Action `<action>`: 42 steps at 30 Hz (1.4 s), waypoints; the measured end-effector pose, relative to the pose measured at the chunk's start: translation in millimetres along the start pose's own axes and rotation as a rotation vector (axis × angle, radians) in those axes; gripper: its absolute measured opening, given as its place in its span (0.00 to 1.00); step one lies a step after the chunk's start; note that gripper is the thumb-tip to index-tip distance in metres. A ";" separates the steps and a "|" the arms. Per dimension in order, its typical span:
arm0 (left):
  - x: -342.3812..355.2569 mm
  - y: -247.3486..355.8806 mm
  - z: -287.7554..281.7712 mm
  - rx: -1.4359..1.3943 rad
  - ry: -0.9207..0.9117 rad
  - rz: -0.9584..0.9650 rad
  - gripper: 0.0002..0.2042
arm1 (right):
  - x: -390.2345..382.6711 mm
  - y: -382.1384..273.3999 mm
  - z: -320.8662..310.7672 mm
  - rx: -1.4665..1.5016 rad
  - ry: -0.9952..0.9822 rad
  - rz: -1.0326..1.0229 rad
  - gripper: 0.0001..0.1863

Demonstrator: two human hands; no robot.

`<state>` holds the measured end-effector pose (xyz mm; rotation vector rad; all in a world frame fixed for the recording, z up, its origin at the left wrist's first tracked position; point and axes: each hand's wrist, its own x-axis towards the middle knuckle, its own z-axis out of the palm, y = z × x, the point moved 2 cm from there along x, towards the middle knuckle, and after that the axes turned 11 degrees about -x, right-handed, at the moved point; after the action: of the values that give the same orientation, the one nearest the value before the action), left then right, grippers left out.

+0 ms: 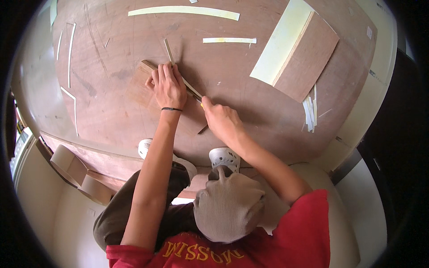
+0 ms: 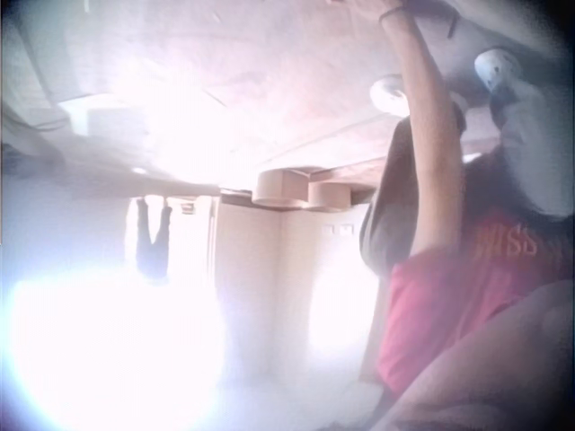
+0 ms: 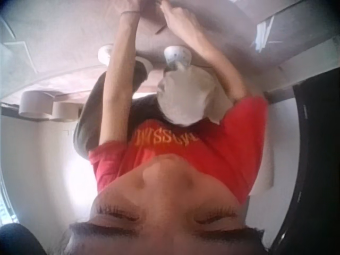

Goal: The person sits on the floor and uses a utility knife to cut a rectangular piece of material into smaller strips. They handle the material and knife with both hands, making multiple cuts along the edges.

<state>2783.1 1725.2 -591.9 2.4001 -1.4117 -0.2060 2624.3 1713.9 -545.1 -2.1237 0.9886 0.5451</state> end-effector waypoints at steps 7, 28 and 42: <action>0.1 -2.9 0.9 0.028 0.008 -0.014 0.06 | -10.8 1.8 4.1 -0.038 -0.010 0.051 0.07; -2.1 -6.0 3.6 0.023 0.019 0.019 0.06 | -85.1 36.0 19.9 -0.097 -0.137 0.220 0.08; -2.2 -3.7 3.6 0.004 0.034 0.027 0.06 | -13.5 5.6 7.3 0.030 0.105 0.025 0.10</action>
<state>2783.9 1727.9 -596.7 2.3754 -1.4293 -0.1549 2611.0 1723.4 -543.8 -2.1340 1.0757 0.4315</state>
